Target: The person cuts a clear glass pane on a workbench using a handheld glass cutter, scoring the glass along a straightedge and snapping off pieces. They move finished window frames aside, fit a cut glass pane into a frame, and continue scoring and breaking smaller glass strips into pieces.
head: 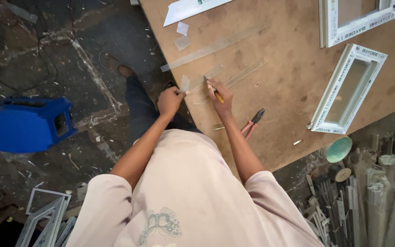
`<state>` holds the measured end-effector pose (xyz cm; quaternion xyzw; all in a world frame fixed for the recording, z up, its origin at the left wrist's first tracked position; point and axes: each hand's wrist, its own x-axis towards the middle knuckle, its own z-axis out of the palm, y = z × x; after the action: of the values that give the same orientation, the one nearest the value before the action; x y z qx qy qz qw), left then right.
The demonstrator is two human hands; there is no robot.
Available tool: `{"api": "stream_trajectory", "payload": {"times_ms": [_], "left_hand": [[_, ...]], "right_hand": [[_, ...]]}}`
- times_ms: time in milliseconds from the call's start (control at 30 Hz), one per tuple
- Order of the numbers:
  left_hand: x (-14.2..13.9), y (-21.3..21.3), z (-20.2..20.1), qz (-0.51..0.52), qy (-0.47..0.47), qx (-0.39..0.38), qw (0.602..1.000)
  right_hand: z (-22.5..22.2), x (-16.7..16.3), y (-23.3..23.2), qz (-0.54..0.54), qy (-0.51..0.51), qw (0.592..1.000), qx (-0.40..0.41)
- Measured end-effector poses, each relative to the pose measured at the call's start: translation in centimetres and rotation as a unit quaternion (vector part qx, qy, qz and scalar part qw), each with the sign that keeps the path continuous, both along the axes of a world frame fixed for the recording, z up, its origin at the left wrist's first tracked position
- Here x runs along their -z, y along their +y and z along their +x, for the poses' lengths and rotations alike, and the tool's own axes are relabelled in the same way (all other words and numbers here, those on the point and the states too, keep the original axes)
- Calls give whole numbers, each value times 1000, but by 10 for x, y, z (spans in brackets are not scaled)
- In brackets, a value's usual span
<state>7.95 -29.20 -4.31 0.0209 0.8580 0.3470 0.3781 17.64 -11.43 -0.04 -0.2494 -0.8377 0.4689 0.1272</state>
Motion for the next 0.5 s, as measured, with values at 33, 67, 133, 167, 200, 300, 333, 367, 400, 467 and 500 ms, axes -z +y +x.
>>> {"api": "stream_trajectory", "payload": {"times_ms": [33, 67, 133, 167, 200, 300, 333, 367, 400, 467, 500], "left_hand": [[0, 0, 0, -14, -4, 5, 1000], [0, 1, 0, -29, -7, 11, 1000], [0, 2, -1, -37, -4, 18, 999], [-1, 3, -2, -41, -2, 21, 999], [-1, 3, -3, -46, -7, 27, 999], [-1, 4, -6, -52, -14, 38, 998], [-1, 4, -6, -50, -11, 37, 998], [-1, 4, -6, -48, -9, 37, 998], [-1, 4, -5, -53, -14, 38, 998], [0, 4, -4, -61, -21, 39, 997], [0, 4, -3, -64, -20, 41, 997]], "right_hand": [[1, 1, 0, -8, -18, 1000, 8], [2, 1, -1, 2, 4, 1000, -6], [3, 2, -5, 18, 44, 998, -32], [3, 3, -7, 10, 41, 999, -33], [2, 3, -9, 2, 37, 999, -34], [0, 3, -12, 15, 47, 998, -40], [0, 4, -11, 24, 55, 997, -43], [0, 4, -11, 23, 56, 997, -50], [0, 5, -9, 22, 58, 996, -58], [3, 8, -7, 32, 55, 995, -73], [6, 9, -7, 43, 48, 995, -79]]}}
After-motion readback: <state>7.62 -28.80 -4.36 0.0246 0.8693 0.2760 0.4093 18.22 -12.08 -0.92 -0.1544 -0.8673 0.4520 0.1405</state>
